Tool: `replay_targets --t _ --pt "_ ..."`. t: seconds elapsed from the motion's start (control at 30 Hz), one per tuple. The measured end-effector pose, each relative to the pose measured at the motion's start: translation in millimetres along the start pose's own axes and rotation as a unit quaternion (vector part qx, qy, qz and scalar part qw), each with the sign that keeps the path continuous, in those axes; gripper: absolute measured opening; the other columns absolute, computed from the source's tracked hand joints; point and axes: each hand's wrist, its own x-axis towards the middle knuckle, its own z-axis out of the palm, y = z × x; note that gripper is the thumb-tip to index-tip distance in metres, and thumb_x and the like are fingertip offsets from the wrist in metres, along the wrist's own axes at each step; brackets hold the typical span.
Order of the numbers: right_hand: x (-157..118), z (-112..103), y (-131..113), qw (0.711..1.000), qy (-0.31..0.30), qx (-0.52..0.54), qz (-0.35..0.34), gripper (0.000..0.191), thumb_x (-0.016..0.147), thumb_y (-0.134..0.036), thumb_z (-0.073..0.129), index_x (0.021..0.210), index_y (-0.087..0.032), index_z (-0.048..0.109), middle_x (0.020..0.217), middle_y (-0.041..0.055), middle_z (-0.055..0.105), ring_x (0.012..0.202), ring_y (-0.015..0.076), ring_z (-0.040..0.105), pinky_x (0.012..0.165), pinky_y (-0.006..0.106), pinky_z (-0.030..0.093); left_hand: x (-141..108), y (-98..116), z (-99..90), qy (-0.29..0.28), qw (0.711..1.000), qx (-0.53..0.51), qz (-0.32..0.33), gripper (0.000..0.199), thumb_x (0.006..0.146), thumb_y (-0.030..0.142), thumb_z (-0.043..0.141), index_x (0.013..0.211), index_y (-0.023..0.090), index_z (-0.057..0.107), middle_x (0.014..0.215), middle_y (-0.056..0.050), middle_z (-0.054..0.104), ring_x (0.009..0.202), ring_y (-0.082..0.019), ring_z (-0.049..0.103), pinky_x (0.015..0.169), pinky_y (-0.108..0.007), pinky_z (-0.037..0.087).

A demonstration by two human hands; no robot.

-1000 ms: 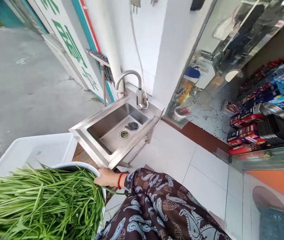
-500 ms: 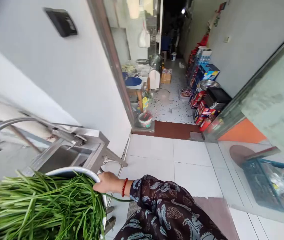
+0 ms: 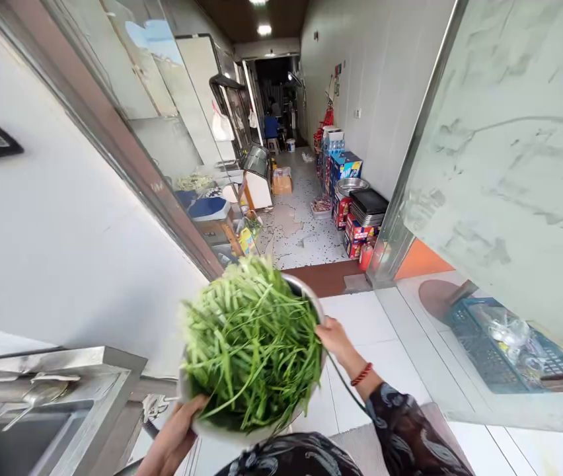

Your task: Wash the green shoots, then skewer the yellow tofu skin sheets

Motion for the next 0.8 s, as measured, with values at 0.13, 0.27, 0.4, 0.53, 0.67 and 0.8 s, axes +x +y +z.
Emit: replay_targets --t 0.13,0.27,0.4,0.53,0.67,0.8 --pt "-13.3 -81.9 52.2 0.992 0.091 0.035 0.079 0.023 0.066 -0.042 0.060 0.067 -0.019 0.062 0.056 0.0005 0.061 0.063 0.0207 0.060 0.062 0.032 0.048 68.6 1.8 94.3 -0.116 0.990 0.075 -0.028 0.017 0.052 0.013 0.061 0.065 0.018 0.052 0.048 0.007 0.047 0.048 -0.010 0.044 0.049 -0.022 0.033" --pt "-19.5 -147.8 101.0 0.944 0.252 0.134 0.167 0.022 0.058 -0.037 0.070 0.067 -0.020 0.060 0.054 -0.0005 0.061 0.053 0.0191 0.059 0.053 0.031 0.047 117.9 -2.3 188.7 -0.185 0.971 0.115 -0.095 0.024 0.053 0.008 0.061 0.073 0.017 0.053 0.052 0.007 0.047 0.050 -0.011 0.045 0.050 -0.023 0.035" --pt "8.6 -182.4 130.7 0.911 0.307 0.149 0.230 0.022 0.054 -0.034 0.075 0.066 -0.023 0.061 0.053 0.0023 0.064 0.052 0.0233 0.063 0.048 0.033 0.047 173.9 4.8 263.9 -0.233 0.948 0.158 -0.147 0.034 0.056 0.004 0.061 0.087 0.017 0.055 0.059 0.005 0.050 0.056 -0.014 0.052 0.055 -0.026 0.042" --pt "79.2 -190.8 129.8 0.890 0.337 0.146 0.271 0.017 0.054 -0.034 0.075 0.062 -0.026 0.062 0.050 0.0051 0.064 0.051 0.0272 0.066 0.044 0.036 0.048 243.4 37.5 319.0 -0.256 0.932 0.181 -0.181 0.037 0.056 0.001 0.057 0.090 0.016 0.055 0.060 0.005 0.050 0.056 -0.015 0.052 0.055 -0.027 0.043" --pt "171.3 -191.2 99.0 0.889 0.324 0.167 0.278 0.018 0.051 -0.034 0.076 0.059 -0.027 0.061 0.051 0.0036 0.065 0.054 0.0272 0.067 0.044 0.035 0.049 312.0 96.0 363.5 -0.257 0.929 0.190 -0.185 0.037 0.056 0.000 0.054 0.089 0.017 0.055 0.060 0.005 0.050 0.055 -0.014 0.051 0.055 -0.027 0.042" --pt "261.0 -192.2 55.0 0.891 0.325 0.185 0.258 0.021 0.053 -0.035 0.076 0.060 -0.024 0.060 0.053 0.0030 0.065 0.055 0.0253 0.066 0.048 0.033 0.050 374.9 163.4 409.8 -0.257 0.929 0.213 -0.158 0.025 0.059 0.002 0.054 0.078 0.018 0.052 0.057 0.006 0.045 0.052 -0.011 0.044 0.054 -0.024 0.039"
